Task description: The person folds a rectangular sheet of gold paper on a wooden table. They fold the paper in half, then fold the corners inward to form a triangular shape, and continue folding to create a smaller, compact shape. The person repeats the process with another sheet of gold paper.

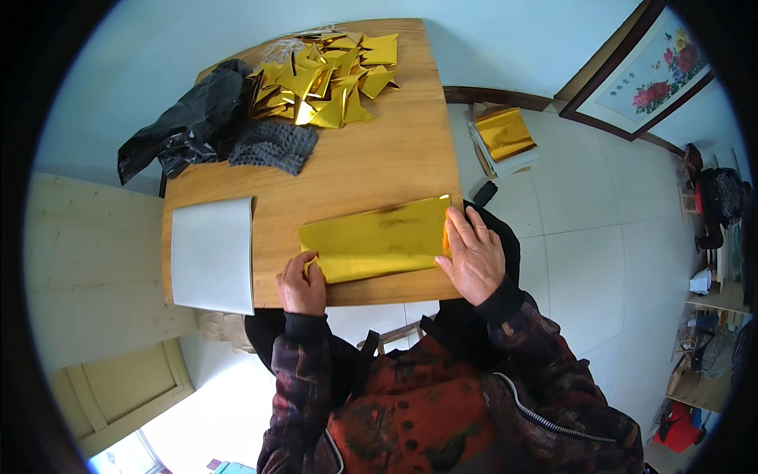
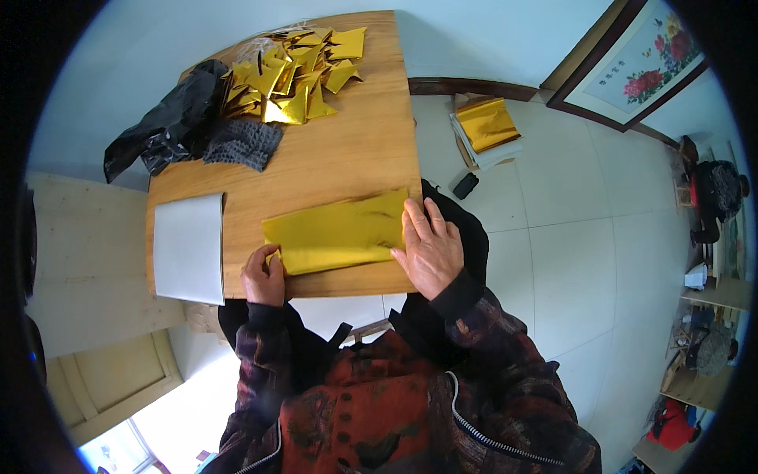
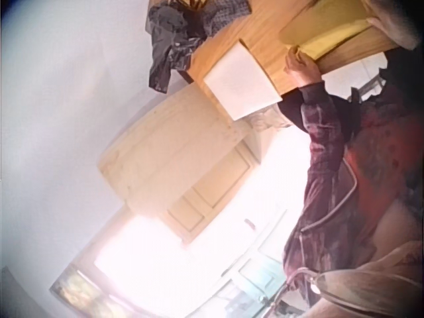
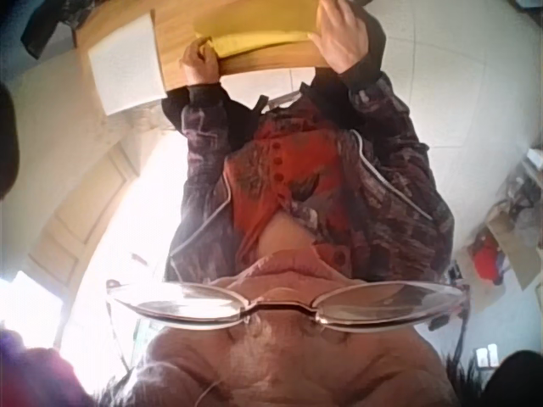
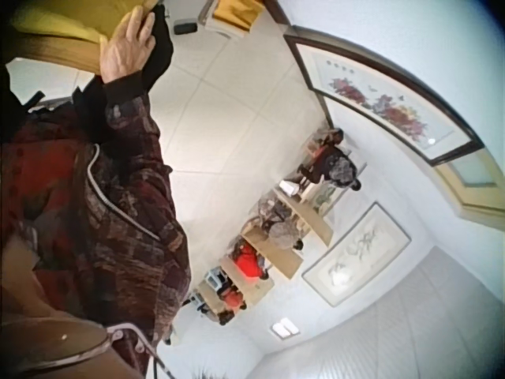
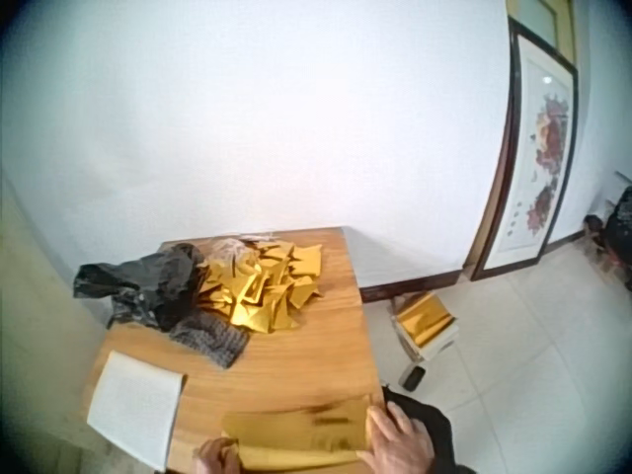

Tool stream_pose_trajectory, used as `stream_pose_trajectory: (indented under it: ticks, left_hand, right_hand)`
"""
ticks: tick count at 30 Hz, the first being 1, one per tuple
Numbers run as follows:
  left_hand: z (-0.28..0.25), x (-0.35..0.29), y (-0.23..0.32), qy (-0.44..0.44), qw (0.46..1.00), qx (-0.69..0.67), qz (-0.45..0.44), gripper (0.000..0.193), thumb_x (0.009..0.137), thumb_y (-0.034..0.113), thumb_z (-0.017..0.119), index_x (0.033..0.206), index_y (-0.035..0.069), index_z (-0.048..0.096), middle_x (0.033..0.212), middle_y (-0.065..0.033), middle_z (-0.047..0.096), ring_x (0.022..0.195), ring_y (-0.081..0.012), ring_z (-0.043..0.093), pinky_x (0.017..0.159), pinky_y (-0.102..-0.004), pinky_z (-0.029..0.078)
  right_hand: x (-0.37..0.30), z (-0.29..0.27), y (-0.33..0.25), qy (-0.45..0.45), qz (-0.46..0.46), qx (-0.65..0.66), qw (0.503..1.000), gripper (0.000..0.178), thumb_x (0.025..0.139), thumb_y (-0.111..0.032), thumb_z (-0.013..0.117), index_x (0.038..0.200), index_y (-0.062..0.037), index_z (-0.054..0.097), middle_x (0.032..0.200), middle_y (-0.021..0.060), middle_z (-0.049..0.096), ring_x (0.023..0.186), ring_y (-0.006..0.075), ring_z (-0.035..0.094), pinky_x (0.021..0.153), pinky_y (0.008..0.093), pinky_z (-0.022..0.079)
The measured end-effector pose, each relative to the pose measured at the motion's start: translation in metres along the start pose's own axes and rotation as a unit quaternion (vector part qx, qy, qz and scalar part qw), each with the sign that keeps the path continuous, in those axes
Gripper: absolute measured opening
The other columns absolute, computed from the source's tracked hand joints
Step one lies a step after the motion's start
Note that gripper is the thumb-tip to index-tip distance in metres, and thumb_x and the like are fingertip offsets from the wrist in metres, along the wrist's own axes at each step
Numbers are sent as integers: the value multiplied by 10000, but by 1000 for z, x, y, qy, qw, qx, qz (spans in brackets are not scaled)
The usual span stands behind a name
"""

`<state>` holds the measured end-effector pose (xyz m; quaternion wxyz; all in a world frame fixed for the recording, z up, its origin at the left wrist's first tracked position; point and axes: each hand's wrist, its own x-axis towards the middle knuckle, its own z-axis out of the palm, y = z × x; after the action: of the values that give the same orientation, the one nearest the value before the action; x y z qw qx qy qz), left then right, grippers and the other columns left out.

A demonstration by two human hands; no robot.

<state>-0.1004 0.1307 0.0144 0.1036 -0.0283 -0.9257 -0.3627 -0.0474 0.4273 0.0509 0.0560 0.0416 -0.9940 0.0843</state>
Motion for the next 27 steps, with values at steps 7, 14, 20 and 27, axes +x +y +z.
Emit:
stream_pose_trajectory:
  ticks: [7,14,20,27]
  left_hand:
    - [2,4,2,29,999,-15,25,141,833,53,581,919,24,689,892,-160,702,818,-348,677,758,-405,528]
    - [-3,-7,40,15,961,274,48,189,830,114,609,987,132,713,1235,-93,595,1187,-295,520,1000,-517,353]
    - [76,-52,107,-134,878,236,395,649,838,432,629,1362,78,484,1511,-116,375,1416,-281,318,1165,-473,194]
    - [59,-66,78,-200,907,208,308,965,769,582,675,1479,35,317,1569,-131,281,1461,-290,247,1182,-455,175]
  right_hand:
    - [-6,3,0,-40,27,19,999,675,873,-352,665,1400,-4,426,1507,63,326,1399,333,299,1095,558,289]
    - [-6,4,2,-49,31,24,998,684,882,-359,650,1410,4,411,1521,66,311,1408,350,289,1099,577,264]
    - [-6,10,4,-18,23,-7,1000,675,853,-338,662,1398,-10,437,1509,57,350,1384,339,319,1090,566,282]
    - [-6,5,3,-45,34,9,998,690,864,-383,660,1397,-2,442,1516,49,342,1397,327,303,1108,573,248]
